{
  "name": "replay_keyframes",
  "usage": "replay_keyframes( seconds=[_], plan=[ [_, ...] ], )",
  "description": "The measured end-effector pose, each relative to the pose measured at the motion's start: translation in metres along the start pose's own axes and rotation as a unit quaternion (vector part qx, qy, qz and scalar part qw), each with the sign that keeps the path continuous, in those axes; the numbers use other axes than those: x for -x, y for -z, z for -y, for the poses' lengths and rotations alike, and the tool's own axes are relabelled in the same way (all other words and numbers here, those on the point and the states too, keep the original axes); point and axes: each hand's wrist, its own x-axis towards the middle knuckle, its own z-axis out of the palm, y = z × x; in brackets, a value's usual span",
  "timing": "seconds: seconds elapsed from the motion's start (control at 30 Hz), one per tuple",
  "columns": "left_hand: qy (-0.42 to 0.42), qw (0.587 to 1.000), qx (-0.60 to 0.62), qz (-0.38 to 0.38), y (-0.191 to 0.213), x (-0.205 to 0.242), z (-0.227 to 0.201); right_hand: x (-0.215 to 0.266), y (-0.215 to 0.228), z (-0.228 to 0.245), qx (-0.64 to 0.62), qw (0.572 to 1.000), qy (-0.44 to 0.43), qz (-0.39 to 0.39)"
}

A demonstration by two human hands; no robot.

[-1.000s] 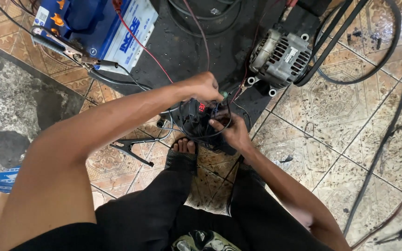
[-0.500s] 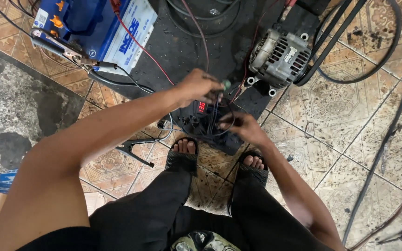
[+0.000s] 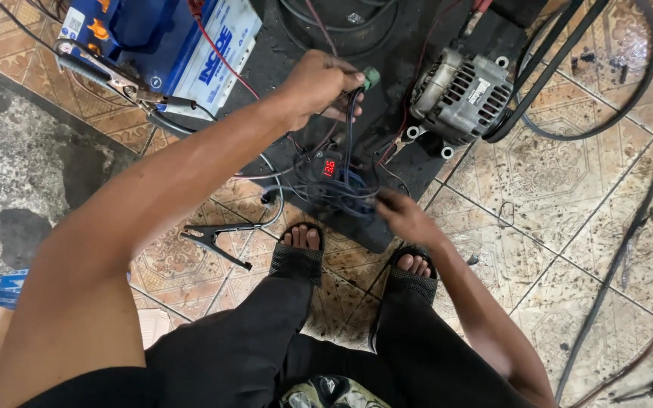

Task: The person unpacks a car alternator from a black plastic bag and places it on a workbench. They then connect wires from a battery and a multimeter to the alternator terminals to test its electrical output.

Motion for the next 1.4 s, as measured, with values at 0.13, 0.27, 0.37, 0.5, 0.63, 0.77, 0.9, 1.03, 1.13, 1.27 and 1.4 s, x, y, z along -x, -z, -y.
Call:
replay_keyframes(
  seconds=[0.13, 0.27, 0.37, 0.5, 0.63, 0.77, 0.9, 1.03, 1.13, 1.27, 1.4],
  plan=[
    [-0.001, 0.999, -0.052, 0.007, -0.001, 0.011, -0.004, 0.003, -0.044, 0.018, -0.049, 0.998, -0.043, 0.003],
    [-0.026, 0.995, -0.091, 0.012, 0.006, 0.022, -0.006, -0.027, -0.083, 0.019, -0.13, 0.985, 0.072, 0.091],
    [-0.07, 0.989, -0.127, -0.004, 0.014, 0.022, -0.01, -0.043, -0.092, 0.037, -0.139, 0.979, 0.135, 0.061],
    [-0.178, 0.975, -0.128, -0.024, 0.029, 0.019, -0.019, -0.074, -0.099, 0.049, -0.226, 0.948, 0.223, 0.037],
    [-0.231, 0.969, -0.077, -0.031, 0.035, 0.012, -0.032, -0.101, -0.097, 0.071, -0.275, 0.935, 0.214, -0.063],
    [-0.327, 0.941, -0.087, 0.001, 0.04, 0.02, -0.036, -0.158, -0.073, 0.014, -0.302, 0.907, 0.282, -0.08],
    [-0.337, 0.934, -0.113, 0.034, 0.035, 0.019, -0.033, -0.141, -0.081, 0.022, -0.302, 0.916, 0.245, -0.096],
    [-0.228, 0.943, -0.243, 0.015, 0.028, 0.015, -0.019, -0.139, -0.098, -0.019, -0.361, 0.91, 0.163, -0.119],
    [-0.062, 0.951, -0.303, 0.009, 0.01, 0.026, -0.017, -0.064, -0.079, 0.007, -0.246, 0.951, 0.12, -0.144],
    [-0.087, 0.973, -0.211, 0.027, 0.01, -0.017, 0.013, -0.034, -0.056, -0.032, -0.242, 0.95, 0.144, -0.137],
    [-0.199, 0.951, -0.237, -0.014, 0.002, -0.09, 0.043, 0.026, 0.011, 0.018, 0.037, 0.993, 0.097, -0.057]
  ],
)
